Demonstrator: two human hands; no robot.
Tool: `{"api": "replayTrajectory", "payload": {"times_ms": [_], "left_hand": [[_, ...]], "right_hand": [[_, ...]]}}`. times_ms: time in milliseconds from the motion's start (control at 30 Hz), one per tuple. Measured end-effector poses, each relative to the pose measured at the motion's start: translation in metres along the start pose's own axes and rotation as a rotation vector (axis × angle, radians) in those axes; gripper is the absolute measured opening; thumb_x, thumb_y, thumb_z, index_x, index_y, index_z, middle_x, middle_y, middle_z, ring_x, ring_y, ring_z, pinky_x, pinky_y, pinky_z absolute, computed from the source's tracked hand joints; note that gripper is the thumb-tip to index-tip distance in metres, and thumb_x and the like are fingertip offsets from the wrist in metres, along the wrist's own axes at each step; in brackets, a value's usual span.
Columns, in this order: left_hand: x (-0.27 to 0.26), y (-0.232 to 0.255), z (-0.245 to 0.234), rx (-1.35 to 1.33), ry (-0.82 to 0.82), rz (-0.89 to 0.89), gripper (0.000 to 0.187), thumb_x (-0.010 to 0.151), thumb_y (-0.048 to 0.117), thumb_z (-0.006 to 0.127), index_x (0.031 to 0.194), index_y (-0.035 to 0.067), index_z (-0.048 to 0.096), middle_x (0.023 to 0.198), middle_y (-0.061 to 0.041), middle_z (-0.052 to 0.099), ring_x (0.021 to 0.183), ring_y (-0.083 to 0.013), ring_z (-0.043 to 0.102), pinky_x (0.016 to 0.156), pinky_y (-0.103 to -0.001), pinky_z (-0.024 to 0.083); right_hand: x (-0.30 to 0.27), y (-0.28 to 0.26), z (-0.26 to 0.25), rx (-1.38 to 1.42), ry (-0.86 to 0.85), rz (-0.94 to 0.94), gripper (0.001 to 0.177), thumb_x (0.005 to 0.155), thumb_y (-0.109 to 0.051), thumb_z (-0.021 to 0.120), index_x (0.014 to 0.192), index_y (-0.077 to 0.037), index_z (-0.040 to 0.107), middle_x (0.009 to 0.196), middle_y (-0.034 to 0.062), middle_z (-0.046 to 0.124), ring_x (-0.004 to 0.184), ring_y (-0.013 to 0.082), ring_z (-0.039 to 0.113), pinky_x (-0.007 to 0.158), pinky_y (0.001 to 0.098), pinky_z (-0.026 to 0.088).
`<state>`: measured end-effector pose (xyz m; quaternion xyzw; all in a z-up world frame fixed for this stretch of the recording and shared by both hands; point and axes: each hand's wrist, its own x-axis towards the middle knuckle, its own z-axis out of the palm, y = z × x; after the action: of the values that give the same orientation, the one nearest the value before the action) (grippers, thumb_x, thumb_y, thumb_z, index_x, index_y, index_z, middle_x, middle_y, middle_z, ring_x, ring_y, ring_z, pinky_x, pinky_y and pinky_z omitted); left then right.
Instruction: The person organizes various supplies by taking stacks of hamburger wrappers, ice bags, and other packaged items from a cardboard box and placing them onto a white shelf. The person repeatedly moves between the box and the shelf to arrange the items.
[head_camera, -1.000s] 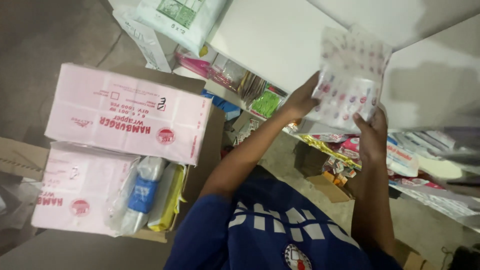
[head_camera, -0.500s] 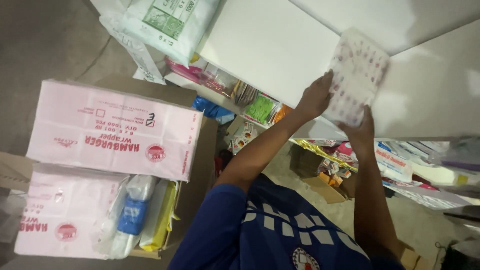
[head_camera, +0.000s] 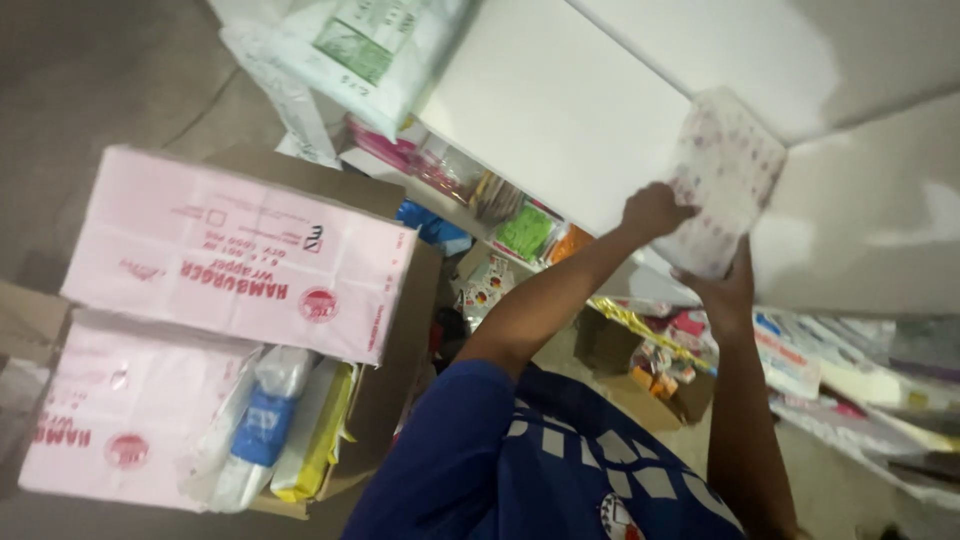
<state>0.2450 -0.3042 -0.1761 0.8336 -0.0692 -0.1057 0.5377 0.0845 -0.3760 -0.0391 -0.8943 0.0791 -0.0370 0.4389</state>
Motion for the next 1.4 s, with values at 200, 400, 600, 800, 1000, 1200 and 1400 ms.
{"api": "replayTrajectory", "payload": {"times_ms": [200,400,600,800,1000,1200,1400], "left_hand": [[-0.011,-0.042,-0.063,0.007,0.100,0.115,0.067,0.077,0.065,0.073,0.099,0.002,0.073,0.104,-0.022,0.071,0.099,-0.0385,0.070,0.086,-0.048,0.055],[-0.037,-0.079,-0.204,0.063,0.226,-0.047,0.071,0.072,0.066,0.079,0.098,0.000,0.069,0.100,-0.021,0.072,0.098,-0.0363,0.070,0.089,-0.046,0.055],[-0.075,-0.066,-0.317,0.166,0.414,-0.199,0.073,0.074,0.049,0.084,0.116,-0.003,0.054,0.097,-0.025,0.072,0.097,-0.0428,0.070,0.085,-0.049,0.054],[-0.094,-0.068,-0.335,0.341,0.667,-0.183,0.072,0.081,0.042,0.080,0.126,-0.007,0.051,0.117,-0.027,0.066,0.110,-0.0452,0.061,0.092,-0.055,0.048],[-0.121,-0.074,-0.317,0.293,0.972,-0.061,0.077,0.079,0.010,0.073,0.144,-0.013,0.037,0.142,-0.036,0.048,0.135,-0.0490,0.045,0.117,-0.053,0.035],[-0.127,-0.084,-0.309,0.381,0.930,0.040,0.087,0.077,-0.004,0.065,0.153,-0.015,0.023,0.153,-0.037,0.036,0.144,-0.0499,0.043,0.124,-0.047,0.034],[-0.113,-0.079,-0.306,0.398,0.705,-0.199,0.085,0.078,-0.009,0.060,0.154,-0.013,0.021,0.158,-0.038,0.030,0.105,-0.0374,0.067,0.081,-0.039,0.059]], "right_hand": [[0.004,0.023,0.027,-0.169,-0.028,0.135,0.117,0.079,-0.019,0.092,0.169,-0.005,0.019,0.168,0.0259,0.031,0.142,0.0389,0.045,0.110,0.0468,0.047],[0.024,-0.012,0.115,-0.064,-0.225,-0.190,0.121,0.086,-0.033,0.087,0.166,-0.001,0.003,0.159,0.0302,0.045,0.141,0.0372,0.054,0.118,0.0409,0.042],[0.043,-0.088,0.187,-0.193,-0.245,-0.269,0.118,0.086,-0.029,0.087,0.163,0.003,0.004,0.144,0.0316,0.058,0.131,0.0338,0.061,0.111,0.0354,0.045],[0.077,-0.088,0.230,-0.115,-0.283,-0.353,0.118,0.089,-0.030,0.087,0.161,0.005,0.001,0.142,0.0309,0.060,0.129,0.0317,0.063,0.109,0.0346,0.047],[0.097,-0.109,0.255,-0.262,-0.237,-0.133,0.106,0.089,-0.021,0.074,0.171,-0.004,0.009,0.112,0.0211,0.072,0.099,0.0255,0.069,0.092,0.0310,0.053],[0.111,-0.098,0.255,-0.126,-0.246,-0.263,0.115,0.083,-0.023,0.087,0.162,-0.001,0.006,0.122,0.0194,0.068,0.108,0.0260,0.067,0.094,0.0307,0.052],[0.125,-0.077,0.254,-0.331,-0.225,-0.367,0.115,0.080,-0.014,0.084,0.168,0.002,0.011,0.149,0.0315,0.054,0.135,0.0411,0.057,0.115,0.0400,0.045]]}}
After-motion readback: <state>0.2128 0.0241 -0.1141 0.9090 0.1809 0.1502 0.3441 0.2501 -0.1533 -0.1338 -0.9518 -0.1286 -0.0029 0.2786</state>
